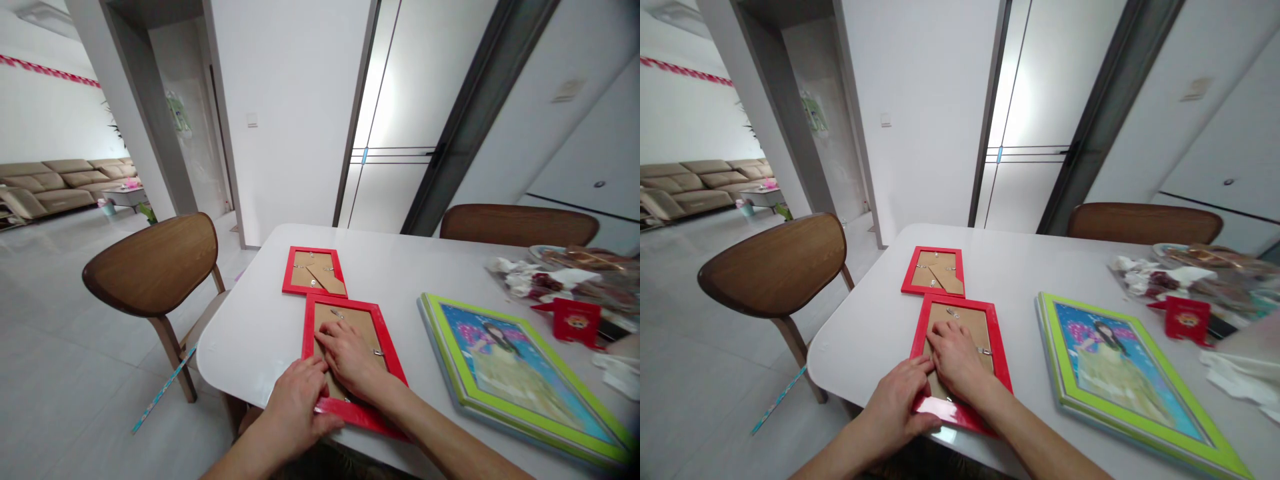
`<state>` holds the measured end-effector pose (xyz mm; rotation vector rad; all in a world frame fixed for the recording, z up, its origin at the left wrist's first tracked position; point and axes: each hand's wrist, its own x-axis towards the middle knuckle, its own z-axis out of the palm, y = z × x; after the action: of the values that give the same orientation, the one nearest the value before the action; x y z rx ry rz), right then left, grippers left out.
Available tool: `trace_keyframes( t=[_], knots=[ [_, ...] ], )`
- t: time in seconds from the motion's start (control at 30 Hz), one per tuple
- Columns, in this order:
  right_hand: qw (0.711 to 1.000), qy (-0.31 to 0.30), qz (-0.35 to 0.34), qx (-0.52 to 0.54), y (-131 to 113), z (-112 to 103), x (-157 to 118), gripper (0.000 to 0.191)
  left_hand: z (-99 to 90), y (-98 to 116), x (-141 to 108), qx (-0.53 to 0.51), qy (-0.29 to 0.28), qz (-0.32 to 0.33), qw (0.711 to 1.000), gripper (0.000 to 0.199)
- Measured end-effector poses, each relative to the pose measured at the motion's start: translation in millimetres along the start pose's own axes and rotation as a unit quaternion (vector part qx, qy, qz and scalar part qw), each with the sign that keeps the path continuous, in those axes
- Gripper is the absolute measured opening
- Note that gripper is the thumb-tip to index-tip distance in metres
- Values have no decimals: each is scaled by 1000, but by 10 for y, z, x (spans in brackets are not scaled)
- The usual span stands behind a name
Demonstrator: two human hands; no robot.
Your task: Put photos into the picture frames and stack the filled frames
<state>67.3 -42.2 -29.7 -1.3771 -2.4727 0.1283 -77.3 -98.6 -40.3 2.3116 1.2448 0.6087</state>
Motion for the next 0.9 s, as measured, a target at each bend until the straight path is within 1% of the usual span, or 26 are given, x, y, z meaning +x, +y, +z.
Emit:
trace_keyframes(
  t=[0.1, 0.17, 0.23, 0.37, 0.47, 0.57, 0.67, 0.77, 0.83, 0.9],
  knots=[
    [1000, 7, -12, 18, 15, 9, -31, 24, 4, -9, -2, -4, 4, -2, 1000, 35],
    [999, 23, 6, 27, 60, 22, -22, 24, 6, -9, -8, -4, 6, -5, 1000, 35],
    [997, 42, 55, 32, 144, 37, 39, 24, 10, -8, -16, -3, 7, -4, 1000, 35],
    [983, 74, 166, 21, 392, 64, 255, 21, 21, -14, -31, -3, -4, -10, 1000, 34],
    [969, 85, 230, 12, 545, 96, 393, 21, 22, -10, -38, -4, -7, -21, 1000, 33],
    [957, 94, 272, 18, 604, 128, 469, 18, 20, 20, -38, 2, -3, -28, 1000, 34],
    [953, 107, 279, 44, 593, 117, 493, 18, 38, 79, -29, 19, -4, -38, 999, 42],
    [954, 122, 255, 100, 590, 20, 439, 24, 68, 159, -20, 45, -15, -32, 998, 52],
    [952, 136, 232, 142, 626, -93, 326, 28, 61, 209, -24, 55, -27, -20, 998, 51],
    [948, 155, 220, 169, 687, -224, 135, 30, 8, 250, -40, 49, -34, -5, 998, 44]
  ],
)
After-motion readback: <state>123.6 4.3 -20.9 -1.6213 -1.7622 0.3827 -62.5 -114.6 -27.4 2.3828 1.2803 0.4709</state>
